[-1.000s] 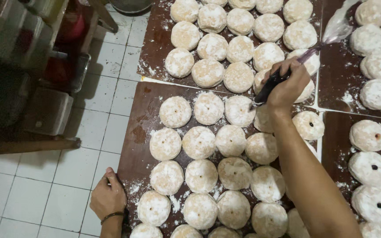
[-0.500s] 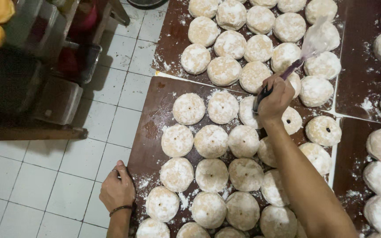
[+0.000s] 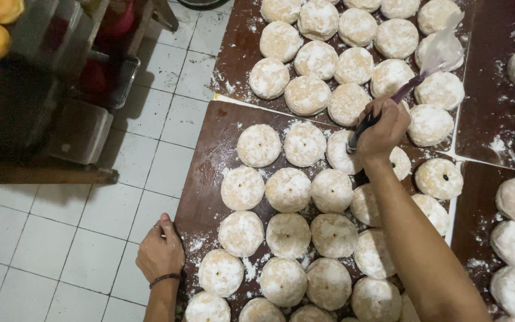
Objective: The person fills donuts with a dark filling using a piping bag, working through multiple trays of donuts coated in powdered sugar and occasionally wiping the table with a cloth.
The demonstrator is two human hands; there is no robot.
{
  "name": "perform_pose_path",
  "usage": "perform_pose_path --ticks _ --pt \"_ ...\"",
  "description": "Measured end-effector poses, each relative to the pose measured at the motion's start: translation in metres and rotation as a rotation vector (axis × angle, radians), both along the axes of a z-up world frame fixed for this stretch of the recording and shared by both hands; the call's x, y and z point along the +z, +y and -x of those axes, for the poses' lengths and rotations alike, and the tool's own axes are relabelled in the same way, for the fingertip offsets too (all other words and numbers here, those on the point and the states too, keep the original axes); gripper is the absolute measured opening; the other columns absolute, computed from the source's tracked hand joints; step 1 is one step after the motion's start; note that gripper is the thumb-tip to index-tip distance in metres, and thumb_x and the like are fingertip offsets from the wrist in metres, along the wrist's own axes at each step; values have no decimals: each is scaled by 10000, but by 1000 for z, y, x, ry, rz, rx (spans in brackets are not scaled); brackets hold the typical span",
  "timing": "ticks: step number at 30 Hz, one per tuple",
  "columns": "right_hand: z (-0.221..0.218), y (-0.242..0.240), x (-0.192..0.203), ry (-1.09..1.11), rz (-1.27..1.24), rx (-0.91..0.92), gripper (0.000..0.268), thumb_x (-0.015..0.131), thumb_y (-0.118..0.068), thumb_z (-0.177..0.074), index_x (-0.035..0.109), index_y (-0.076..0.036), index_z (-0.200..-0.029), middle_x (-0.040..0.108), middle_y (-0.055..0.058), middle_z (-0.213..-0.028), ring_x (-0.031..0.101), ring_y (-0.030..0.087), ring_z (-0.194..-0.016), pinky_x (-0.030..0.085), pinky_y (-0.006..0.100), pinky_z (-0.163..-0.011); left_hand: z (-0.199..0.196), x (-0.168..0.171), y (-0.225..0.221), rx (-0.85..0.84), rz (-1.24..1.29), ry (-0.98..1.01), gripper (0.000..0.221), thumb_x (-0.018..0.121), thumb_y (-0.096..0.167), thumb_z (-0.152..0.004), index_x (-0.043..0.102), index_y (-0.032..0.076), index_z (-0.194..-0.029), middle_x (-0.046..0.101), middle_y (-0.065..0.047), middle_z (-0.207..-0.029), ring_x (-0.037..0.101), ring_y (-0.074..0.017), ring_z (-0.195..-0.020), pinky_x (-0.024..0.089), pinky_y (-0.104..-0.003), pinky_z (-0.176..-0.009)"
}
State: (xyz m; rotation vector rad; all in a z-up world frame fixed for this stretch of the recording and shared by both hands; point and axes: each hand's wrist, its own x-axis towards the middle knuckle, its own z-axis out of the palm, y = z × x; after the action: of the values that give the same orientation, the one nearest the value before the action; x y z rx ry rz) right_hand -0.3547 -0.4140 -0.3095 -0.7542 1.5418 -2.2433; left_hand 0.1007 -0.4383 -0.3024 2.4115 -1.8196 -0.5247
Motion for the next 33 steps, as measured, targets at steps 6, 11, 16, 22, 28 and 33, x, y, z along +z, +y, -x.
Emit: perform_pose_path --ticks 6,11,16,22,28,33 --pt "11 -3 -1 -55 51 6 287 417 -238 -1050 459 -62 -828 506 95 -719 486 194 -590 433 327 -535 -1 -1 -1 -1 -9 -9 663 378 571 -1071 777 46 -1138 745 -254 -941 710 -448 -886 545 -535 -832" --pt "15 -5 2 -4 68 26 305 413 -240 -1068 438 -65 -820 474 84 -738 440 184 -620 411 324 -575 1 1 -1 16 -28 -7 634 395 568 -1055 783 73 -1134 746 -256 -926 704 -459 -897 538 -544 -841" --pt "20 -8 20 68 74 -26 323 403 -251 -1078 427 -57 -821 470 108 -737 443 198 -609 427 352 -559 1 3 0 9 13 10 616 407 556 -1048 790 78 -1115 745 -249 -942 700 -460 -898 536 -542 -844" --pt "5 -28 44 -66 121 20 321 362 -292 -1088 426 -78 -857 519 145 -732 509 247 -606 484 381 -559 -1 1 1 -6 19 37 637 393 559 -1053 773 55 -1134 750 -235 -969 709 -437 -917 544 -515 -857" --pt "-41 -58 25 -104 127 64 338 380 -284 -1109 416 -64 -856 499 138 -755 477 239 -616 460 375 -546 0 3 -1 -8 7 26 624 385 549 -1048 775 70 -1138 753 -213 -1022 699 -430 -964 535 -510 -882" --pt "-48 -64 10 -136 135 109 323 372 -274 -1108 441 -61 -876 510 125 -764 480 219 -634 466 352 -574 0 3 -1 -20 26 23 601 397 528 -1051 776 66 -1108 756 -190 -1028 699 -426 -961 533 -515 -865"
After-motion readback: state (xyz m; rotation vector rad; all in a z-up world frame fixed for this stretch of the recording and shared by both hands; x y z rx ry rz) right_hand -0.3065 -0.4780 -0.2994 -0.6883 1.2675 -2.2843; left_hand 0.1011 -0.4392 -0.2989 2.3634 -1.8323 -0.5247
